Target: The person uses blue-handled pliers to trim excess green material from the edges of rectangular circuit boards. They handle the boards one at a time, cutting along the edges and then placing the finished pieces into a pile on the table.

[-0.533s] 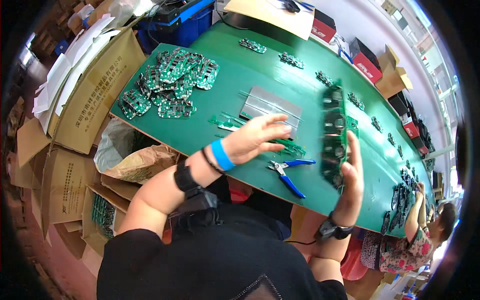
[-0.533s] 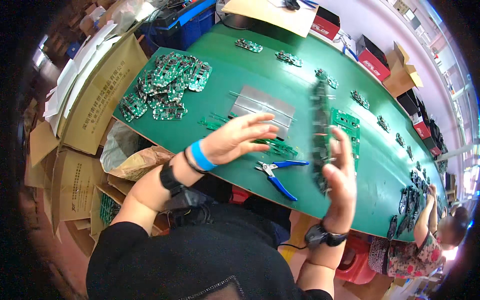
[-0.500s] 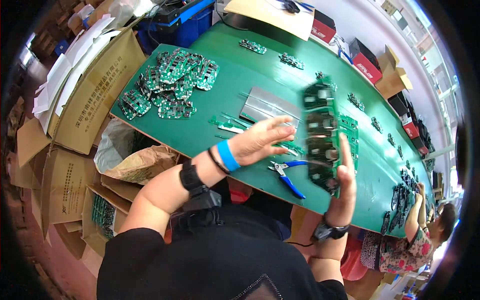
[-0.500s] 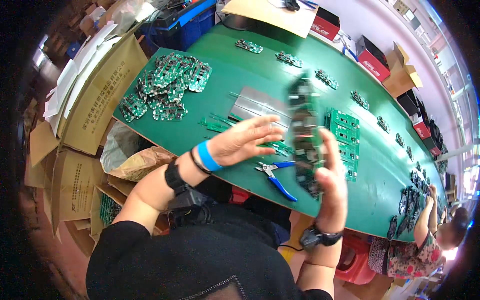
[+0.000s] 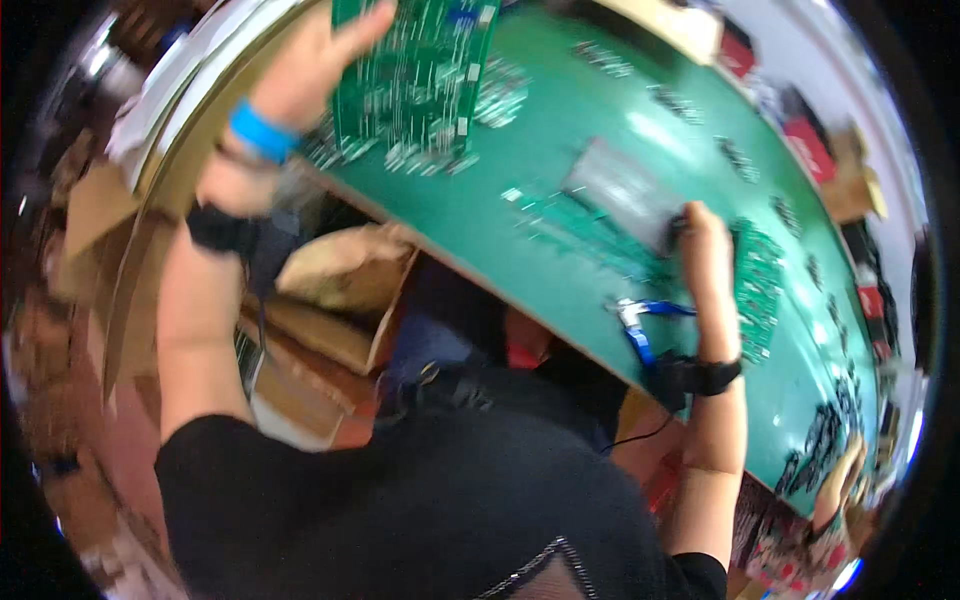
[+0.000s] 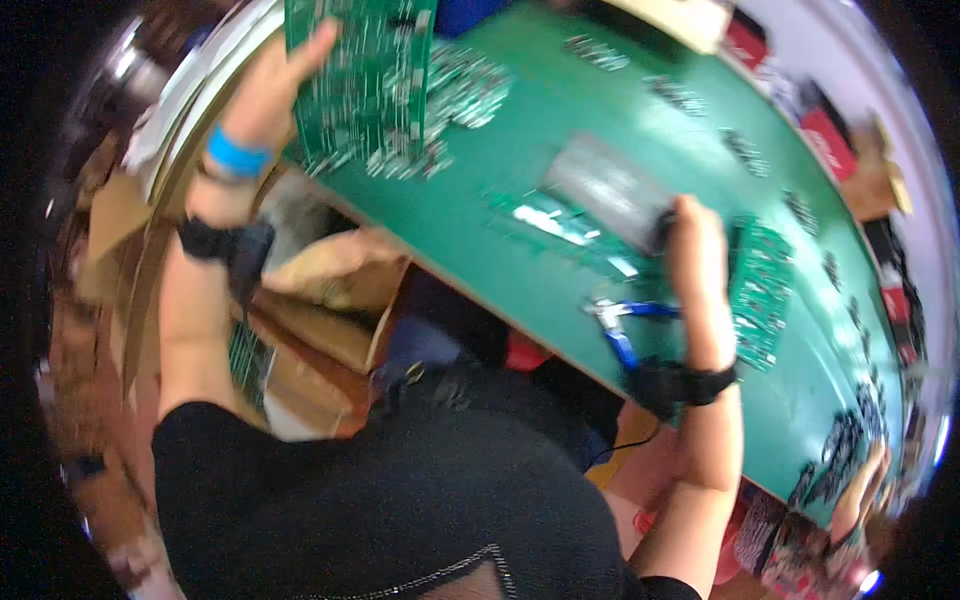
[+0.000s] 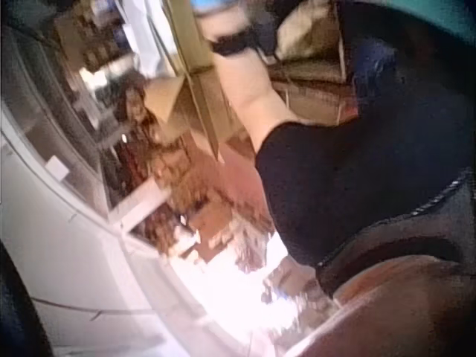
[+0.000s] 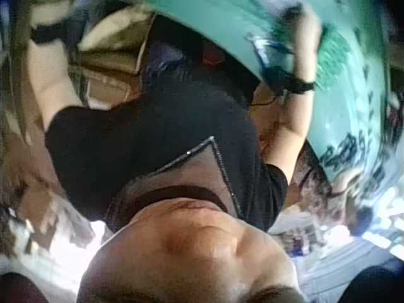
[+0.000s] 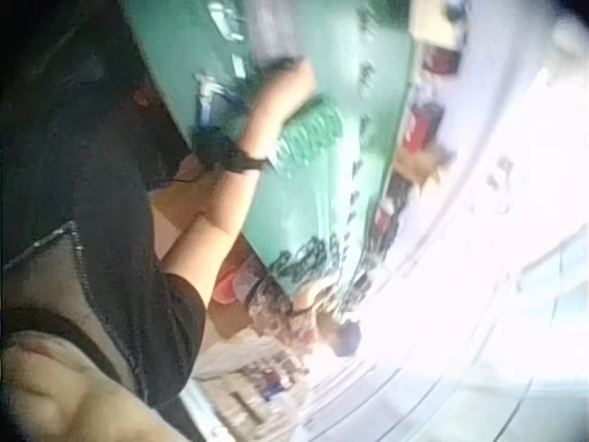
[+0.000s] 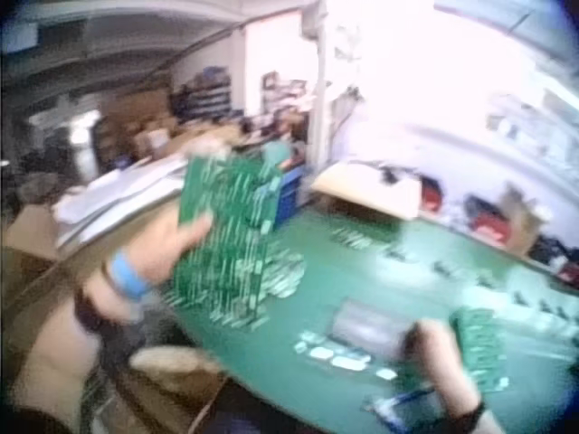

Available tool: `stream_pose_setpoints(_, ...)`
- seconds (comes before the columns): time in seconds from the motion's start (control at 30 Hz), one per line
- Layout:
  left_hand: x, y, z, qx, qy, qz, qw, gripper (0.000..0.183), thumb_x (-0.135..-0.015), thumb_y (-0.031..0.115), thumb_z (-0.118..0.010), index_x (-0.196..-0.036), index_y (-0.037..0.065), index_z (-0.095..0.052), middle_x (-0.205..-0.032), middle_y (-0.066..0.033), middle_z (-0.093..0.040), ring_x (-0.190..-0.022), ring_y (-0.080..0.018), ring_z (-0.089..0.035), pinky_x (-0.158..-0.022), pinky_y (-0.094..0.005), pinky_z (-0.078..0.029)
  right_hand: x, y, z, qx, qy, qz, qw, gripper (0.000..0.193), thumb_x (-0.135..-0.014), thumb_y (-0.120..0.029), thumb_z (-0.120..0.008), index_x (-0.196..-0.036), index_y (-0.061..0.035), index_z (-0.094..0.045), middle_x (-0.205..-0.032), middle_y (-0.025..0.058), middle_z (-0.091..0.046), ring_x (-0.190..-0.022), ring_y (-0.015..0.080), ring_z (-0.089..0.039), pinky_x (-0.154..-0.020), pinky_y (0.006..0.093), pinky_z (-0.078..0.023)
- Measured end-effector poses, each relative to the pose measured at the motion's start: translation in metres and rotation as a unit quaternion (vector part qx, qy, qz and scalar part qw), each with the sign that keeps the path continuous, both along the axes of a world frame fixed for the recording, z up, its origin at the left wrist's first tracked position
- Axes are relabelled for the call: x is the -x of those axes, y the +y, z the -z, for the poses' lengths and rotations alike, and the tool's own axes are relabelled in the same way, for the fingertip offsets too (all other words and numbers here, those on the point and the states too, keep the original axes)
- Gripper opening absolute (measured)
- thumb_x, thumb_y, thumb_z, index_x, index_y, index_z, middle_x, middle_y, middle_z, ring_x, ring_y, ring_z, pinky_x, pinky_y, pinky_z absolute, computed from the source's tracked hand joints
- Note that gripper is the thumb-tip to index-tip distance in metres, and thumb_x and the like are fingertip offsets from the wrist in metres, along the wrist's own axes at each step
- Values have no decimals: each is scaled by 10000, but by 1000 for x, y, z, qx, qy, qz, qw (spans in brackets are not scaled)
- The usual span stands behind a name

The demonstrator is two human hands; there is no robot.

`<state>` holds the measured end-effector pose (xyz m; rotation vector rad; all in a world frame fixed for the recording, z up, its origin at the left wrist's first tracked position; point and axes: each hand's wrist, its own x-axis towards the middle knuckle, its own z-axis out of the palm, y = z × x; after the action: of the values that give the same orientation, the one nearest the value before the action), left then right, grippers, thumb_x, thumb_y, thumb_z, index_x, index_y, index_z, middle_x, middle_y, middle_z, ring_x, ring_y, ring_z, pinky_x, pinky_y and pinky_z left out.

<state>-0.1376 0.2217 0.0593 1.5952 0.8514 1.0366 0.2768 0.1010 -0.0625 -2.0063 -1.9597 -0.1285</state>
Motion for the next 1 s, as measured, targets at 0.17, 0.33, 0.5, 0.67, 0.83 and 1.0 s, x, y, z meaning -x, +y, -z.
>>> stream_pose_setpoints(0.17,96,29,-74,-159,186,-86,966,387,-963,366,-608,-1091,4,-660,-995,-72,-689,-903,-172,-648,-795,-322,-532,-15,-19,-16,-32,121,1,992,103,-884,13,-555,-963,0,-620,-838,189,-652,-813,276,-671,-744,359,-512)
stream_pose_setpoints(0.33,110,8,-76,-126,97,-159,974,341,-961,314,-612,-1088,-1,-634,-984,-96,-690,-867,-194,-673,-787,-342,-566,1,-52,-25,59,132,-54,988,143,-874,1,-624,-1015,3,-643,-869,145,-678,-850,243,-679,-804,332,-516)
stream_pose_setpoints(0.5,8,-26,-1,91,-199,65,974,445,-1011,259,-504,-1386,31,-428,-1289,-146,-579,-1101,-255,-628,-858,-402,-579,40,-84,-37,11,94,-22,995,270,-796,-93,-743,-1035,-12,-647,-1103,167,-608,-1050,344,-576,-920,395,-461)
stream_pose_setpoints(0.67,-76,-57,72,302,-246,111,914,390,-1024,259,-474,-1360,61,-471,-1249,-134,-619,-1064,-266,-653,-878,-437,-577,50,-125,-53,127,29,-33,991,970,-436,-259,-913,-1273,-18,-486,-1281,197,-500,-1194,388,-478,-1015,444,-392)
stream_pose_setpoints(0.83,-126,-80,99,419,-307,188,834,332,-1019,203,-493,-1318,58,-504,-1195,-91,-630,-997,-204,-664,-839,-377,-582,51,-153,-39,155,88,20,984,949,-483,-246,-913,-1314,-57,-496,-1266,203,-482,-1225,393,-449,-1048,446,-350)
stream_pose_setpoints(1.0,-134,-83,106,459,-368,168,791,364,-1033,269,-458,-1341,75,-481,-1220,-131,-611,-1036,-254,-653,-867,-408,-571,35,-138,-34,19,258,-9,966,502,-716,-86,-703,-1192,10,-574,-1113,191,-574,-995,298,-574,-901,381,-480)
